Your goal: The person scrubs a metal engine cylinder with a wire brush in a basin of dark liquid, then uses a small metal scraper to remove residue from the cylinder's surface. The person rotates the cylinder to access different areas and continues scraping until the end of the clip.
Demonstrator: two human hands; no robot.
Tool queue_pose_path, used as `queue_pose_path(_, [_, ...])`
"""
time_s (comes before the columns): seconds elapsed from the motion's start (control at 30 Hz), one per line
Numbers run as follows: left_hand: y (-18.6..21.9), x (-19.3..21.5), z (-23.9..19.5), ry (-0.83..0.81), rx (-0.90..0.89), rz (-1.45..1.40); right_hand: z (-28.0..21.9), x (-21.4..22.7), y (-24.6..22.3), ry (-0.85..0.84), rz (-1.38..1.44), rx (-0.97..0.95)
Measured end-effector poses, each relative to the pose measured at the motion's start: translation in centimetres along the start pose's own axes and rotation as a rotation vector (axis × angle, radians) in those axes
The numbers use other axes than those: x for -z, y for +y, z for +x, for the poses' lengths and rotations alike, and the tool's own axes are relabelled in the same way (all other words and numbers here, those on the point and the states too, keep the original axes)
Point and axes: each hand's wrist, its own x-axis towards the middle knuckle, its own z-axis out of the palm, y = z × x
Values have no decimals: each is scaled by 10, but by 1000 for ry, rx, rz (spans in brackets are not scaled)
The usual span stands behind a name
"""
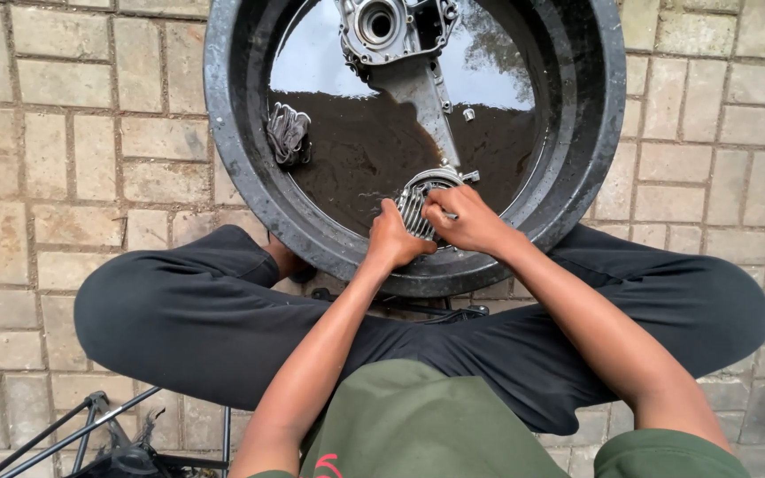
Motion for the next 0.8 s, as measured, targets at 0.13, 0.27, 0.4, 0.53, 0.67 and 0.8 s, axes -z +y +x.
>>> queue_pose_path(0.13, [2, 3, -1, -19, 9, 11, 0, 14, -27, -69, 202, -133])
queue_pose_path(0.27, [0, 3, 0, -6, 4, 16, 13, 10, -6, 8, 117, -159])
queue_pose_path(0.4, [4, 4, -9, -20, 21, 7, 11, 8, -35, -22, 230, -305])
queue_pose_path(0.53, [2, 3, -1, -17, 16, 14, 14, 11, -22, 14, 315, -332])
queue_pose_path(0.67, [4, 6, -2, -4, 17, -2, 15, -9, 19, -5, -28, -111])
queue_pose_path(0.8, [1, 4, -1, -15, 25, -7, 1, -10, -3, -47, 20, 21])
